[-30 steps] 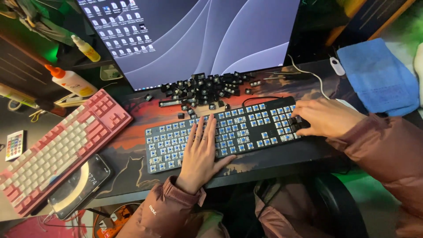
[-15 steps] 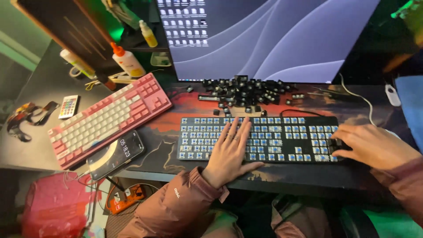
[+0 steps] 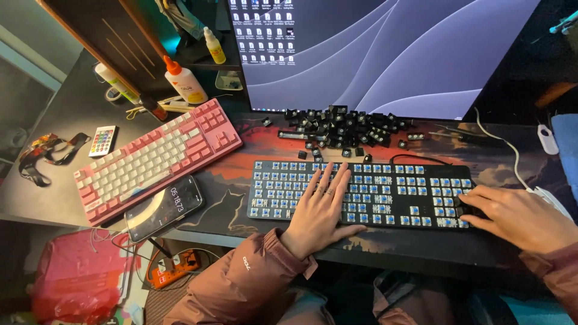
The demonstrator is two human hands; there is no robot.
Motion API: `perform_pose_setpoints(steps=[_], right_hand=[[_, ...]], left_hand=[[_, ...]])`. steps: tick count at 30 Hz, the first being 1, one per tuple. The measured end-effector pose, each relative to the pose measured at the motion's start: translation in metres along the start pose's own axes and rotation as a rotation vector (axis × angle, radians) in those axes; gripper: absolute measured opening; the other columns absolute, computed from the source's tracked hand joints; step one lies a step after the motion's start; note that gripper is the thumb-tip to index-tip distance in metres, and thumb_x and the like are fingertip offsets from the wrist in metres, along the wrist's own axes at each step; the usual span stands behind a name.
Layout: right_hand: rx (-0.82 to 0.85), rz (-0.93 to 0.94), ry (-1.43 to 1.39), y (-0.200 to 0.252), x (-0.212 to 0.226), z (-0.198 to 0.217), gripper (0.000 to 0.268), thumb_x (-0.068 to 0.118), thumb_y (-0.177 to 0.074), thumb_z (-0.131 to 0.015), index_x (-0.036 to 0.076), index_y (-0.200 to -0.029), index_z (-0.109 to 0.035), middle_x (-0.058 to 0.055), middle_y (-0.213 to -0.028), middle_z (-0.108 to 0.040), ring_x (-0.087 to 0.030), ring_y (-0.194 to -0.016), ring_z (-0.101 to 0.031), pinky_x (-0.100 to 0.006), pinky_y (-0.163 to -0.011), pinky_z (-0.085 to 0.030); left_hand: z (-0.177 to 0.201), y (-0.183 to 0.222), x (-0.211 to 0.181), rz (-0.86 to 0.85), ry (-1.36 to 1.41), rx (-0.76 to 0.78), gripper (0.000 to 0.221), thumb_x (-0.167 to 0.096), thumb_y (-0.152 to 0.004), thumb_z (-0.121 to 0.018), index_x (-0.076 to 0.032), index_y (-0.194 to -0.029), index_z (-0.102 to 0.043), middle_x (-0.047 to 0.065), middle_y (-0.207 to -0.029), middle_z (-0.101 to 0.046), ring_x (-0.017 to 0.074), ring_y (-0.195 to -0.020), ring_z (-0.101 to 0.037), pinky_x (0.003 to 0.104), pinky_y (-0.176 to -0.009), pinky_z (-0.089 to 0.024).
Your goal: The person is seen working on a mechanical keyboard, handling switches and using a brush to clean the components at an electronics repair station.
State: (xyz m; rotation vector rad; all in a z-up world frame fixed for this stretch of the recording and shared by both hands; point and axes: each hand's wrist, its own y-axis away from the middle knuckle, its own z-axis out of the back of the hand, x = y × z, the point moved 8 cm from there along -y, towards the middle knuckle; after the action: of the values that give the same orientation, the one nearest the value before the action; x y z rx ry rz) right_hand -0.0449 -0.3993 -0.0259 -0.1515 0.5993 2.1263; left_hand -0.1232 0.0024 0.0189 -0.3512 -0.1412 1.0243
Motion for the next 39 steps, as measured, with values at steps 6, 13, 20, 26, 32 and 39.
perform_pose_setpoints(steps=[6, 13, 20, 26, 32, 39], right_hand=[[-0.187, -0.077, 0.211, 0.023, 0.024, 0.015, 0.056, 0.064, -0.107, -0.061, 0.032, -0.153, -0.069, 0.02, -0.143, -0.069, -0.005, -0.107, -0.087, -0.04, -0.059, -0.075], [-0.347, -0.097, 0.228, 0.029, 0.031, 0.036, 0.043, 0.063, -0.107, -0.065, 0.028, -0.127, -0.079, 0.019, -0.141, -0.07, -0.005, -0.116, -0.081, -0.038, -0.056, -0.066], [-0.41, -0.079, 0.239, 0.021, 0.033, 0.044, 0.033, 0.055, -0.109, -0.062, 0.026, -0.118, -0.073, 0.015, -0.117, -0.067, -0.01, -0.087, -0.079, -0.041, -0.047, -0.054], [-0.07, -0.255, -0.029, 0.0, 0.006, 0.106, 0.039, 0.067, -0.114, -0.053, 0.038, -0.137, -0.063, 0.016, -0.114, -0.084, -0.008, -0.066, -0.09, -0.032, -0.061, -0.082], [-0.886, -0.124, -0.112, 0.003, 0.025, 0.204, 0.056, 0.022, -0.115, -0.09, 0.016, -0.169, -0.075, 0.005, -0.142, -0.089, -0.014, -0.118, -0.089, -0.033, -0.084, -0.069], [0.189, -0.141, -0.008, -0.031, -0.012, 0.068, 0.061, 0.072, -0.106, -0.073, 0.047, -0.161, -0.063, 0.026, -0.161, -0.069, -0.008, -0.149, -0.078, -0.04, -0.121, -0.076]], left_hand=[[-0.006, 0.0, 0.001, 0.007, -0.001, 0.035, 0.135, -0.098, -0.106, -0.045, 0.005, -0.191, -0.024, 0.022, -0.201, -0.025, 0.0446, -0.188, -0.02, 0.058, -0.154, -0.014], [-0.004, 0.0, 0.0, 0.001, -0.001, 0.022, 0.134, -0.097, -0.106, -0.045, 0.006, -0.19, -0.028, 0.023, -0.201, -0.027, 0.0456, -0.187, -0.022, 0.059, -0.154, -0.016], [-0.004, 0.0, 0.0, 0.0, 0.008, 0.001, 0.135, -0.097, -0.106, -0.048, 0.006, -0.19, -0.026, 0.023, -0.2, -0.028, 0.046, -0.186, -0.025, 0.06, -0.153, -0.018], [-0.011, -0.001, 0.001, 0.004, -0.018, 0.033, 0.135, -0.099, -0.106, -0.04, 0.006, -0.19, -0.026, 0.023, -0.201, -0.024, 0.0447, -0.187, -0.019, 0.059, -0.153, -0.013], [-0.002, -0.001, 0.001, -0.001, 0.042, -0.006, 0.134, -0.096, -0.105, -0.047, 0.007, -0.189, -0.028, 0.023, -0.2, -0.028, 0.0461, -0.186, -0.023, 0.059, -0.154, -0.016], [-0.006, -0.001, 0.001, 0.001, 0.028, -0.012, 0.134, -0.096, -0.105, -0.046, 0.006, -0.189, -0.027, 0.023, -0.2, -0.03, 0.0453, -0.187, -0.023, 0.059, -0.154, -0.015]])
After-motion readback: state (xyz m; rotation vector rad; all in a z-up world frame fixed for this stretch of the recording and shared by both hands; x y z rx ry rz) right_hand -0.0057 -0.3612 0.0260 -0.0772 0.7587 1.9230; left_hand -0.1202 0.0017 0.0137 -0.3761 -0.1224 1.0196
